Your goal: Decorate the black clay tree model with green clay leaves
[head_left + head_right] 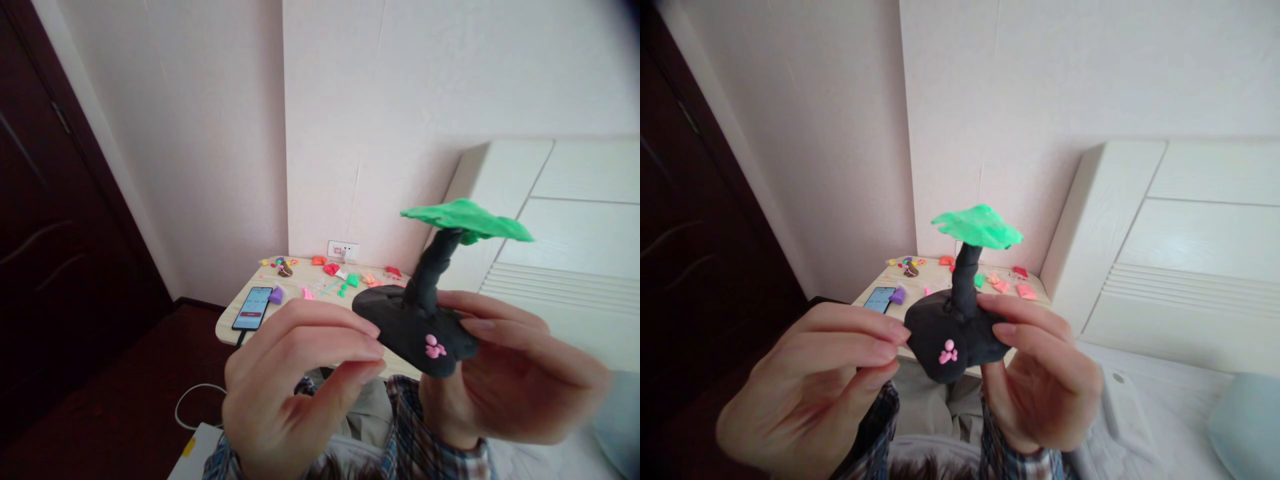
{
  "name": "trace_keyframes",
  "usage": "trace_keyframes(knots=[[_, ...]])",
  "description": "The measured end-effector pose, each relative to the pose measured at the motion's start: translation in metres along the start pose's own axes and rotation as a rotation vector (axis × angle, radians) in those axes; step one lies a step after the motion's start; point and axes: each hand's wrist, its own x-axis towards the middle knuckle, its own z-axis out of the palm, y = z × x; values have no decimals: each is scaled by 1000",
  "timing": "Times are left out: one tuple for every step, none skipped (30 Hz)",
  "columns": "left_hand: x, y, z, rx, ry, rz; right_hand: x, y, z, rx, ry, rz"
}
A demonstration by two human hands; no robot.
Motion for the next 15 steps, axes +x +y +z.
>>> trace_keyframes(knots=[[0, -1, 1, -3, 9, 0, 0, 0, 1, 3, 37, -19], [-1, -1, 1, -7, 18, -1, 0, 0, 2, -5, 75, -50], [-1, -2, 2, -11, 26, -4, 0, 0, 2, -24, 104, -83], [-1, -3, 3, -16, 34, -5, 1, 1, 2, -53, 108, -99], [-2, -3, 4, -23, 41, -5, 1, 1, 1, -83, 99, -109], [-2, -4, 5, -34, 43, -3, 2, 2, 1, -107, 79, -112], [-2, -4, 5, -46, 43, -1, 3, 3, 0, -122, 56, -118], [-1, -5, 5, -60, 39, 3, 4, 3, 0, -124, 49, -137], [-1, -5, 5, -73, 34, 5, 5, 4, 0, -117, 57, -170], [-1, -5, 5, -83, 29, 5, 6, 4, 0, -108, 68, -202], [-1, -4, 5, -88, 25, 1, 7, 5, 1, -105, 75, -227], [-1, -4, 4, -88, 20, -3, 8, 5, 1, -106, 75, -244], [-1, -4, 4, -84, 13, -7, 9, 4, 1, -112, 71, -254], [-1, -3, 4, -77, 10, -10, 9, 3, 0, -123, 58, -247], [-1, -3, 3, -66, 10, -13, 10, 2, 0, -136, 39, -229]])
